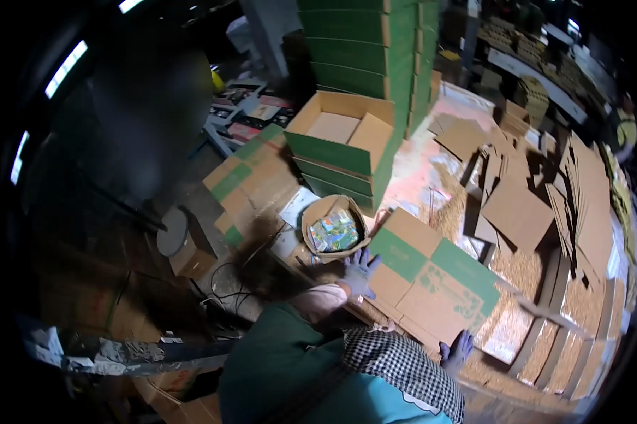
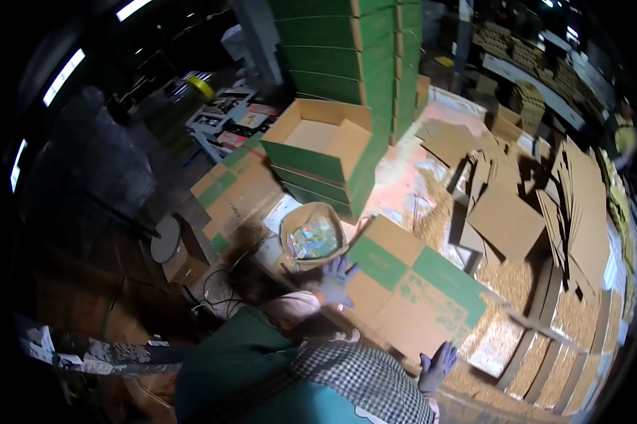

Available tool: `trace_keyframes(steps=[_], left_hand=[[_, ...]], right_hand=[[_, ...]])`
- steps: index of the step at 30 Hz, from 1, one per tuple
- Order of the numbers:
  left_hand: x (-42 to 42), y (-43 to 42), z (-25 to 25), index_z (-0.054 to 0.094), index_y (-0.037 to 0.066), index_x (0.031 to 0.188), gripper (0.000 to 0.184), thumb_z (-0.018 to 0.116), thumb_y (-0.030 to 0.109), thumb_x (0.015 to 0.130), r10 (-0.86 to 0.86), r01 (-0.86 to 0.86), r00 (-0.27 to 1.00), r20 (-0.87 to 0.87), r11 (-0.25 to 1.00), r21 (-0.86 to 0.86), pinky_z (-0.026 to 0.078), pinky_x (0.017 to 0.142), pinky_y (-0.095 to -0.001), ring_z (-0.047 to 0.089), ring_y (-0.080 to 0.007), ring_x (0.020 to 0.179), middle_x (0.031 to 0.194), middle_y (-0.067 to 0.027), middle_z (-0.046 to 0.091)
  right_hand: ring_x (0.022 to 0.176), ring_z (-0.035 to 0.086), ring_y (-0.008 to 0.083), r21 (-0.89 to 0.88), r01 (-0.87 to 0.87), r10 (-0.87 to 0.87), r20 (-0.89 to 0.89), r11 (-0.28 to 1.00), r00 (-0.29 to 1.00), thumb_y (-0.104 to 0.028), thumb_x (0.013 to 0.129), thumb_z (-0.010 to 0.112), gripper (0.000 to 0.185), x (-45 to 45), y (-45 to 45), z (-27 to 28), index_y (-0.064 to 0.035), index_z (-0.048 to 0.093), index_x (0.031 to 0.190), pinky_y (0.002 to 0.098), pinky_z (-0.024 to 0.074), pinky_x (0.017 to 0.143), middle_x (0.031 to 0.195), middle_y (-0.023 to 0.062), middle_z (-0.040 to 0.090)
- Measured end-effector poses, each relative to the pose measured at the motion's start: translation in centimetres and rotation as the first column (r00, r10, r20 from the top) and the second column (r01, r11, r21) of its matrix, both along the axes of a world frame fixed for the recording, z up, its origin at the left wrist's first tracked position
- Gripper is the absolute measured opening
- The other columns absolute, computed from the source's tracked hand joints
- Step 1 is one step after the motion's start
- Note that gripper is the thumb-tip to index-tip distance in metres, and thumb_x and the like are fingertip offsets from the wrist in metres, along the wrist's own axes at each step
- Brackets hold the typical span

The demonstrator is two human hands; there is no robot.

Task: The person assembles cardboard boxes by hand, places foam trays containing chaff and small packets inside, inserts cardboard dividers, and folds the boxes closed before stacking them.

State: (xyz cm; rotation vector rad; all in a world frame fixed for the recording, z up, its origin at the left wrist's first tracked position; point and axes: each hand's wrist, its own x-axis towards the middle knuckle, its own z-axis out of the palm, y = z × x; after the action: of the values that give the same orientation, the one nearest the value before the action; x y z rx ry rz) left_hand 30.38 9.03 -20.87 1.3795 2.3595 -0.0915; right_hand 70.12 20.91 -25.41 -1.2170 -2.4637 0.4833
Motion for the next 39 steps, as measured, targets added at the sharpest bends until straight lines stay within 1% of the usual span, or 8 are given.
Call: trace_keyframes(steps=[14, 21, 24, 25, 28, 34, 36, 39], left_hand=[[-4.2, 2.1, 19.5, 0.051, 0.009, 0.130, 0.071, 0.047, 0.065, 0.087, -0.055, 0.023, 0.990, 0.133, 0.973, 0.231, 0.050, 0.084, -0.0476, 0.065, -0.0357, 0.093, 0.118, -0.0237, 0.059], [-1.5, 9.5, 24.9, 0.054, -0.004, 0.104, 0.065, 0.043, 0.059, 0.094, -0.142, -0.075, 0.656, 0.741, 0.965, 0.251, 0.054, 0.061, -0.0413, 0.068, -0.0309, 0.067, 0.082, -0.0215, 0.066], [1.6, 14.3, 14.5, 0.020, 0.000, 0.148, 0.076, 0.050, 0.044, 0.093, -0.301, 0.291, 0.943, -0.145, 0.526, 0.799, 0.022, 0.112, -0.0496, 0.028, -0.0398, 0.138, 0.149, -0.0281, 0.026], [3.3, 14.6, 12.9, 0.025, 0.000, 0.146, 0.074, 0.049, 0.045, 0.093, -0.330, 0.406, 0.895, -0.300, 0.326, 0.854, 0.018, 0.113, -0.0529, 0.023, -0.0402, 0.140, 0.150, -0.0255, 0.026], [8.0, 12.0, 11.4, 0.043, 0.003, 0.138, 0.086, 0.060, 0.063, 0.079, -0.851, 0.792, 0.524, 0.035, 0.502, 0.347, 0.003, 0.116, -0.0592, 0.013, -0.0404, 0.144, 0.149, -0.0257, 0.029], [4.2, 15.0, 16.8, 0.022, 0.002, 0.148, 0.105, 0.072, 0.050, 0.069, -0.569, 0.690, 0.712, -0.411, 0.457, 0.561, 0.005, 0.116, -0.0583, 0.013, -0.0386, 0.144, 0.152, -0.0266, 0.023], [6.8, 14.8, 13.7, 0.031, 0.001, 0.143, 0.077, 0.063, 0.029, 0.079, -0.193, 0.733, 0.638, -0.746, 0.450, 0.511, 0.017, 0.114, -0.0579, 0.037, -0.0387, 0.132, 0.135, -0.0201, 0.043], [5.5, 12.4, 9.5, 0.057, 0.004, 0.112, 0.039, 0.055, 0.027, 0.080, -0.660, 0.680, 0.678, -0.324, 0.396, 0.617, 0.037, 0.101, -0.0485, 0.052, -0.0311, 0.099, 0.101, -0.0115, 0.055]], right_hand=[[0.124, 0.047, 0.0236, -0.490, -0.135, -0.322, -0.732, 0.861, 0.601, 0.005, 0.084, 0.062, 0.050, -3.7, 5.7, 19.4, 0.0062, 0.047, 0.131, 0.0340, 0.0368, 0.106, 0.133, 0.0154, 0.050], [0.115, 0.051, 0.0201, -0.485, -0.225, -0.242, -0.722, 0.845, 0.648, -0.022, 0.095, 0.053, 0.039, -8.4, 12.6, 24.7, 0.0020, 0.054, 0.125, 0.0326, 0.0387, 0.101, 0.124, 0.0112, 0.057], [0.114, 0.050, 0.0188, 0.325, -0.103, 0.236, -0.401, 0.940, 0.885, -0.024, 0.102, 0.041, 0.040, -9.9, 17.0, 19.7, 0.0015, 0.048, 0.132, 0.0294, 0.0374, 0.101, 0.126, 0.0098, 0.054], [0.124, 0.042, 0.0241, 0.000, -0.050, 0.040, -0.609, 0.999, 0.792, -0.024, 0.098, 0.051, 0.053, -10.5, 18.0, 17.6, 0.0031, 0.033, 0.140, 0.0328, 0.0298, 0.107, 0.138, 0.0164, 0.042], [0.135, 0.030, 0.0263, -0.041, 0.083, -0.092, -0.530, 0.996, 0.843, -0.020, 0.088, 0.069, 0.096, -14.5, 14.0, 15.3, 0.0041, -0.001, 0.149, 0.0346, 0.0222, 0.113, 0.153, 0.0219, 0.017], [0.136, 0.033, 0.0399, 0.011, 0.087, -0.087, 0.002, 0.996, 0.996, -0.025, 0.077, 0.078, 0.096, -8.6, 16.9, 10.1, 0.0120, 0.020, 0.143, 0.0391, 0.0262, 0.113, 0.143, 0.0336, 0.033], [0.134, 0.036, 0.0352, -0.118, 0.152, -0.181, -0.297, 0.981, 0.938, -0.019, 0.087, 0.069, 0.078, -7.8, 16.6, 9.7, 0.0111, 0.024, 0.142, 0.0372, 0.0272, 0.113, 0.145, 0.0271, 0.034], [0.132, 0.039, 0.0289, -0.072, 0.137, -0.137, -0.818, 0.988, 0.558, -0.024, 0.096, 0.053, 0.058, -2.0, 13.1, 12.8, 0.0031, 0.032, 0.143, 0.0397, 0.0331, 0.109, 0.145, 0.0205, 0.038]])
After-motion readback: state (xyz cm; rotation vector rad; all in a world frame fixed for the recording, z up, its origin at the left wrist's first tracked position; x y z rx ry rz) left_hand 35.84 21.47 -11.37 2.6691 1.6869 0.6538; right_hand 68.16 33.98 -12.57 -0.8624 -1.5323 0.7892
